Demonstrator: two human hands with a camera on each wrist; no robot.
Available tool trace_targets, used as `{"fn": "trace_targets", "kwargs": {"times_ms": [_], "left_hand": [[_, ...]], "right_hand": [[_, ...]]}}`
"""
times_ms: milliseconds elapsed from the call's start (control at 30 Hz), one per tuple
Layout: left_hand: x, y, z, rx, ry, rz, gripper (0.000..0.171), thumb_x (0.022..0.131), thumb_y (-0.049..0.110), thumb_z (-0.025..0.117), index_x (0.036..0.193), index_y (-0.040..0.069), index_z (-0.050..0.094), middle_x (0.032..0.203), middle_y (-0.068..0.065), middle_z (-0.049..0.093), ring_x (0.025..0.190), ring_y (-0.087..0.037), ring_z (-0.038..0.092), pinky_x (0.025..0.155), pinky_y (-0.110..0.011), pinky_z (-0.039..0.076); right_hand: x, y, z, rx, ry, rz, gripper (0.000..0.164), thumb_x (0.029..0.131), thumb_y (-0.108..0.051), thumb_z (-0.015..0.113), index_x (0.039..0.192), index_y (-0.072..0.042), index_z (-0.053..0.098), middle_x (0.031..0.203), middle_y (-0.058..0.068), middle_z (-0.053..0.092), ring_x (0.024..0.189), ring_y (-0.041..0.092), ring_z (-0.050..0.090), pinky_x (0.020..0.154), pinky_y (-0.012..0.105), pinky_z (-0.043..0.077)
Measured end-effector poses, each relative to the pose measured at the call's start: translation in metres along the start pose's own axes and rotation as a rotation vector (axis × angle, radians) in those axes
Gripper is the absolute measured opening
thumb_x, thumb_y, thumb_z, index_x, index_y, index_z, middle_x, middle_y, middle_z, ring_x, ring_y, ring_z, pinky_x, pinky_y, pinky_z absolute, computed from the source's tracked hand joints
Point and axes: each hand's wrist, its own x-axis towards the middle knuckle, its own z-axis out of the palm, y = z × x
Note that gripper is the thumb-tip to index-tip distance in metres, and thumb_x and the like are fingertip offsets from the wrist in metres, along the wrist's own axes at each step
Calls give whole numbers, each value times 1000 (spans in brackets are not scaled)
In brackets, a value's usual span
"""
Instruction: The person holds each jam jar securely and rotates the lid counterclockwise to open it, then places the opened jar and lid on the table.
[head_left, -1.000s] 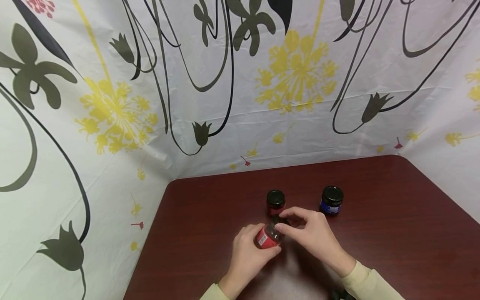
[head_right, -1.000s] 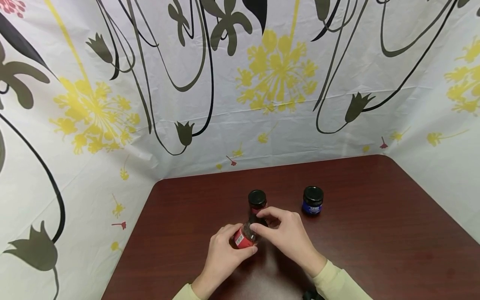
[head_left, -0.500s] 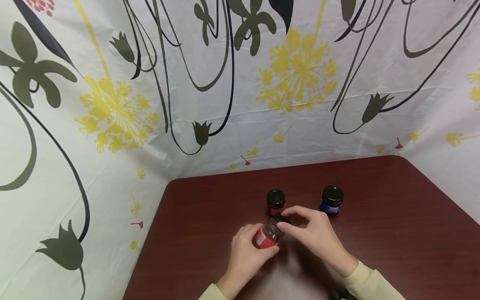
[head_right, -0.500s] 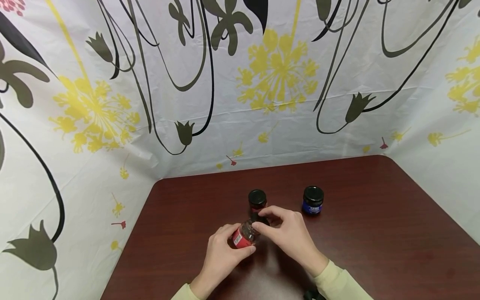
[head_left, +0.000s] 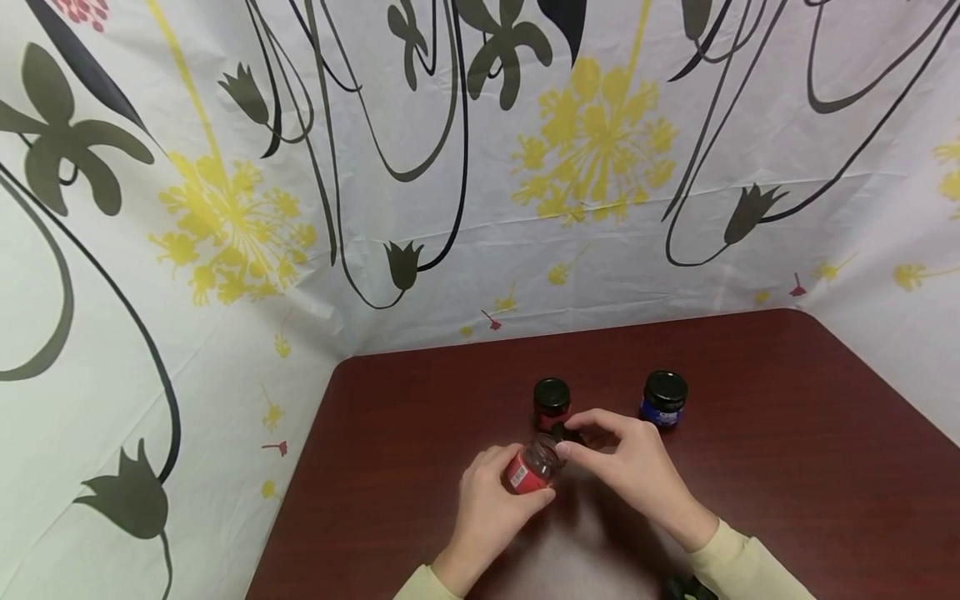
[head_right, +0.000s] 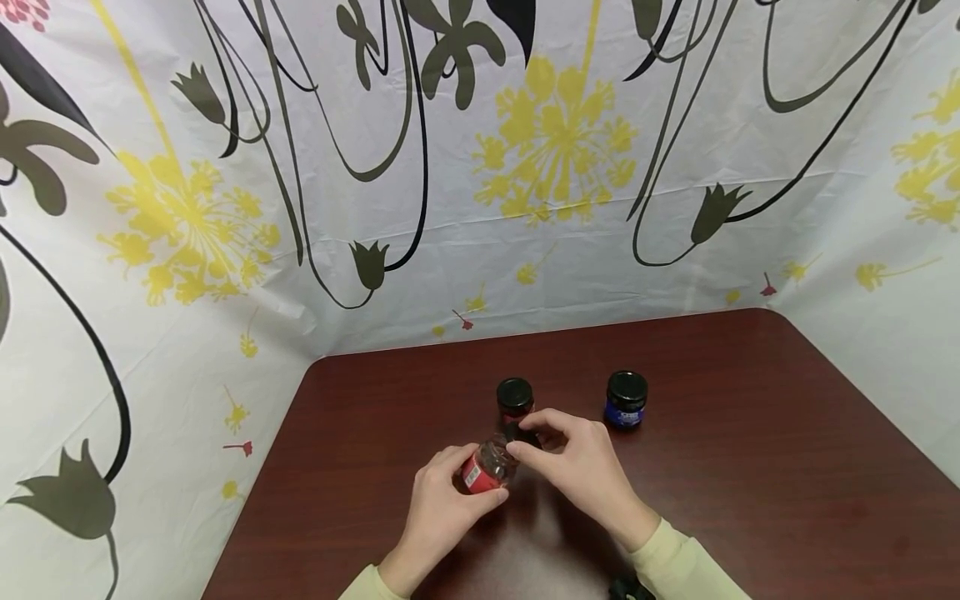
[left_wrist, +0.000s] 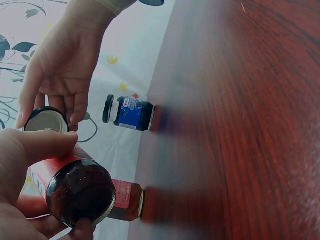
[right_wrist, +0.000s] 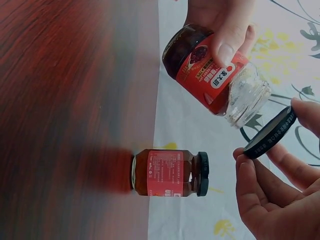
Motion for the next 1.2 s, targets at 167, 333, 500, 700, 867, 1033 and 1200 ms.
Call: {"fn": "trace_targets", "kwargs": {"times_ms": [167, 333, 500, 700, 867, 1033, 1200], "left_hand": [[0, 0, -1, 5, 3, 9, 52, 67, 35, 94, 113, 25, 73, 97, 15, 65, 89, -7, 59, 74, -32, 50], [0, -1, -1, 12, 3, -5, 53, 66, 35, 94, 113, 23, 73, 97, 15, 65, 89, -7, 59, 75, -33, 50], [0, -2, -1, 25, 14, -8, 54, 66, 37, 94, 113, 22, 73, 96, 14, 65, 89, -7, 59, 75, -33, 50], [1, -3, -1, 29, 37, 5, 54, 65, 37, 93, 112, 21, 73, 97, 14, 66, 88, -8, 61, 75, -33, 51], [1, -5, -1, 30, 46, 4, 54, 66, 38, 93, 112, 20, 73, 97, 12, 67, 88, -8, 62, 74, -33, 51], [2, -6, -3, 22, 44, -12, 52, 66, 37, 93, 111, 20, 72, 97, 11, 67, 87, -9, 62, 73, -32, 51], [2, -6, -5, 12, 34, -37, 53, 67, 36, 93, 113, 20, 71, 98, 10, 67, 88, -11, 63, 74, -32, 52]], "right_hand": [[0, 0, 0, 8, -1, 8, 33, 78, -53, 82, 104, -34, 73, 101, -11, 72, 82, 7, 69, 69, 29, 57], [-1, 0, -1, 10, -1, 8, 33, 78, -53, 82, 104, -34, 73, 102, -12, 72, 85, 7, 69, 71, 31, 57], [-2, 2, -2, 18, -4, 6, 34, 78, -52, 82, 104, -34, 72, 103, -10, 72, 87, 7, 69, 72, 31, 57], [-1, 3, -2, 18, -9, 2, 36, 79, -52, 82, 108, -33, 72, 105, -14, 71, 90, 7, 68, 74, 32, 57], [-2, 4, -1, 13, -1, -7, 37, 79, -51, 83, 109, -34, 72, 105, -15, 71, 92, 9, 69, 75, 31, 57], [-2, 6, -2, -2, 5, -18, 38, 79, -52, 82, 111, -35, 71, 107, -17, 70, 94, 12, 69, 76, 31, 57], [-2, 8, -2, -5, 4, -24, 39, 79, -52, 82, 113, -35, 71, 108, -18, 70, 94, 14, 69, 77, 31, 57]]}}
